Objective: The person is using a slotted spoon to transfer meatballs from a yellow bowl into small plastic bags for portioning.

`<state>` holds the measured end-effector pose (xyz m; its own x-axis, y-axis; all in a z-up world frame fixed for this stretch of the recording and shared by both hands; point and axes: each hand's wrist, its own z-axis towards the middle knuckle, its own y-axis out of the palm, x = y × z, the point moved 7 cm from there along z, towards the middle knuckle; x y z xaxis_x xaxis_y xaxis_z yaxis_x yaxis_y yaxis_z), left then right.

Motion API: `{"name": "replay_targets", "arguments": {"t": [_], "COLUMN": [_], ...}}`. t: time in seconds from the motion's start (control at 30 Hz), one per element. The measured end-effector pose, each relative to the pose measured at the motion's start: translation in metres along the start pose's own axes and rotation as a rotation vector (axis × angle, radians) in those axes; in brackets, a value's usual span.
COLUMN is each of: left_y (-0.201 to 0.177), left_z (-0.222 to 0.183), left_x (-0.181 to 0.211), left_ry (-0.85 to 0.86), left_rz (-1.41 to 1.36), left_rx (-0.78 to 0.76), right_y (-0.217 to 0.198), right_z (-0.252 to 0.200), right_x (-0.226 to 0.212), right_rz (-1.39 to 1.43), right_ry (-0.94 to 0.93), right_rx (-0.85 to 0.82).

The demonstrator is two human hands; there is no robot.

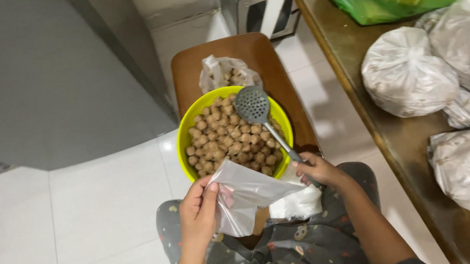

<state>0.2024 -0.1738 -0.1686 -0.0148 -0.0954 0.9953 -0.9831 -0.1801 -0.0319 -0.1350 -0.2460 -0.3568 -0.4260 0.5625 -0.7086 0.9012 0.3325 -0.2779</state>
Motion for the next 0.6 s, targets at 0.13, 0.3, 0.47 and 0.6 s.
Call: {"name": "replay_targets", "arguments": {"t": [0.13,0.3,0.47,0.6], "left_y": [-0.016,-0.04,-0.043,-0.062], "left_z": [-0.006,-0.001,0.008,0.012], "left_x": [-0.005,-0.014,-0.008,-0.044], "left_ry": [-0.037,-0.151,-0.245,-0.216], "left_rz": [-0.08,-0.599,-0.884,-0.759], "left_rx": [0.029,0.115,0.177,0.319], "right_y": [-0.028,0.028,0.109,0.11], "right_z": [-0.019,-0.126,-0.154,-0.144], "right_x": [-0.012,-0.067,-0.052,-0.073], "right_rz": [-0.215,-0.32,0.128,0.62], "right_ry": [-0.597,-0.773,-0.37,-0.272], "right_rx": [0.577,0.022,-0.756,-0.547]}}
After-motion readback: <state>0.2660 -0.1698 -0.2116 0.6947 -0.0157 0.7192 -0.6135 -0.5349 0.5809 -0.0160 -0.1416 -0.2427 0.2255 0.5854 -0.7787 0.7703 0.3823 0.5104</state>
